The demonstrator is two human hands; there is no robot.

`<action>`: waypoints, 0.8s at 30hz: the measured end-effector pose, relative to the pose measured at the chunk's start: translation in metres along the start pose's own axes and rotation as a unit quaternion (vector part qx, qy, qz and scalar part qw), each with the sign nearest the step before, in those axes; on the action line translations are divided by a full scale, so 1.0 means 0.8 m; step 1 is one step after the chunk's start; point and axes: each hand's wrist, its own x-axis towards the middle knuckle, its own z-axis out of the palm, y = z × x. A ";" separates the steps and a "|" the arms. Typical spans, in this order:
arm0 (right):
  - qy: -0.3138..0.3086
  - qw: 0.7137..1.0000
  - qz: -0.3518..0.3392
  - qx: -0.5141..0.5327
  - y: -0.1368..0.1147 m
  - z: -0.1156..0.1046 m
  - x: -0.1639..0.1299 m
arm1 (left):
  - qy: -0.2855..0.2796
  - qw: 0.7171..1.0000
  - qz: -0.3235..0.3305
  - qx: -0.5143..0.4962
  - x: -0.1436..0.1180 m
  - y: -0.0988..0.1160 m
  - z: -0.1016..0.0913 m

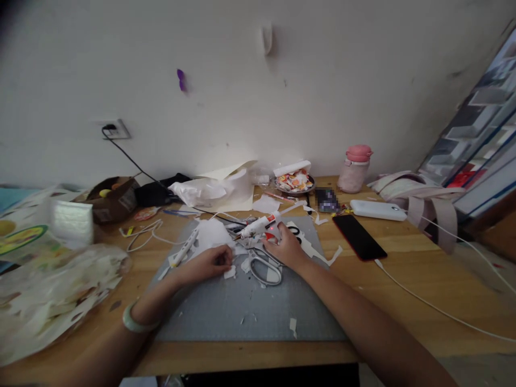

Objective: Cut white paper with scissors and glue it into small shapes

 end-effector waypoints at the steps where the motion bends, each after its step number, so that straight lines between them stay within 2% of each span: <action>1: -0.001 1.000 0.001 0.001 -0.001 0.000 0.000 | 0.004 1.000 0.002 0.002 0.000 0.001 0.000; 4: -0.004 1.000 0.004 0.008 -0.003 -0.002 0.001 | 0.024 0.999 0.020 0.013 -0.001 0.007 0.000; 9: -0.004 1.000 -0.007 -0.002 -0.003 -0.004 0.002 | 0.072 0.991 0.057 0.098 -0.004 0.011 -0.004; 14: -0.007 1.000 -0.002 0.000 -0.007 -0.005 0.002 | 0.024 0.980 0.110 0.164 -0.004 0.005 -0.008; 24: -0.015 1.000 0.004 0.007 -0.009 -0.006 0.002 | 0.006 0.984 0.110 0.138 -0.001 0.006 -0.007</action>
